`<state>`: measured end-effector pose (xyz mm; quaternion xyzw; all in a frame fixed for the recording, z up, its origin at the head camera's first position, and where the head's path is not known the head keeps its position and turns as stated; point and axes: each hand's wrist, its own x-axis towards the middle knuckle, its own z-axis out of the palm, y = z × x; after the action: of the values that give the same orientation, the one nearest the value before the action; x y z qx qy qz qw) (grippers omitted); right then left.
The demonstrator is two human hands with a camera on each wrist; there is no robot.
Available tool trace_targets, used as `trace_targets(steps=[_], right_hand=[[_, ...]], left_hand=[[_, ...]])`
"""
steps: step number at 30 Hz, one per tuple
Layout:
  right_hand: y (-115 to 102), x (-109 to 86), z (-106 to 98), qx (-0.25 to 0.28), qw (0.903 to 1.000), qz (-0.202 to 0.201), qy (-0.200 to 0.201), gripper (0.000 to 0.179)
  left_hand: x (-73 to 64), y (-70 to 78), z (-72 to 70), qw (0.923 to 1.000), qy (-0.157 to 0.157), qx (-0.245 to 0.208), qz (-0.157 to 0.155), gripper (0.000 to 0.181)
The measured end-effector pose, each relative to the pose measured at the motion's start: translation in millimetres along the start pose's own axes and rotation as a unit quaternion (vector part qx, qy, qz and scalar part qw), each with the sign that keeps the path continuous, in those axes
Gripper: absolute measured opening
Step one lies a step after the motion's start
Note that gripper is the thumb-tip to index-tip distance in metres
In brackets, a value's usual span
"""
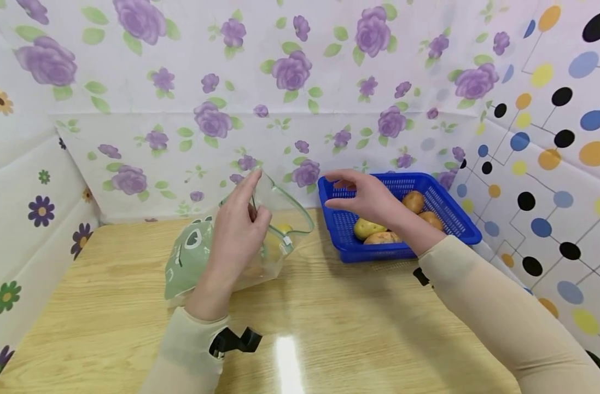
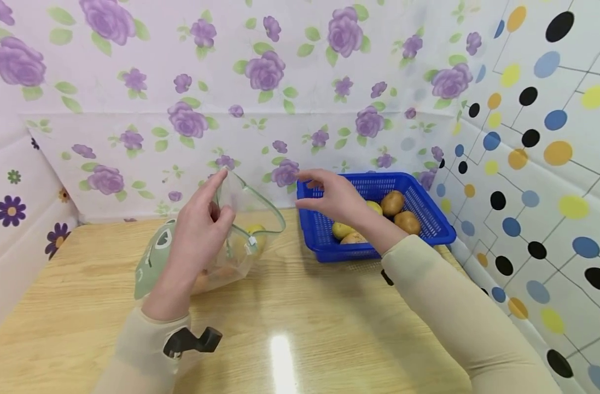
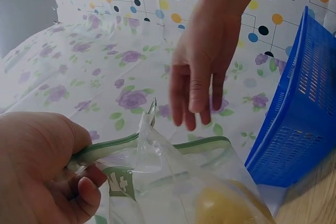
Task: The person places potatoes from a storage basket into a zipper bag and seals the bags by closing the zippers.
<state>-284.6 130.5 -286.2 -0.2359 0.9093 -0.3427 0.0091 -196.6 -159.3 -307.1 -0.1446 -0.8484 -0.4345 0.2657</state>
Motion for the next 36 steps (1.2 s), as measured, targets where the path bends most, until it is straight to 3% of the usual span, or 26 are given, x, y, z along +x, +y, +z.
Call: trace_targets(steps=[8,15,22,29,36], right_hand=[[56.3,-0.1,-21.5,-0.040,0.9970,0.066,-0.009,0.077],[101.4,-9.2,-28.5,-0.053,0.9917,0.112,-0.034,0.082],[128.6,-14.8,-28.7,-0.067,0.9885,0.120,-0.063,0.081],[145.0,-18.0,-28.9,-0.059,0.9884,0.105,-0.092,0.078],[158.9,-18.1,-23.3,-0.084,0.9855,0.097,-0.111,0.078]], left_hand=[[4.6,2.1,-0.1,1.0000,-0.002,0.000,0.005,0.073],[4.3,1.9,0.0,1.0000,-0.004,-0.004,0.008,0.074],[0.9,0.9,0.9,0.9999,-0.004,-0.006,0.008,0.074],[1.7,0.6,0.6,0.9999,-0.001,-0.006,0.008,0.074],[0.4,0.4,1.9,0.9999,-0.001,-0.009,0.010,0.075]])
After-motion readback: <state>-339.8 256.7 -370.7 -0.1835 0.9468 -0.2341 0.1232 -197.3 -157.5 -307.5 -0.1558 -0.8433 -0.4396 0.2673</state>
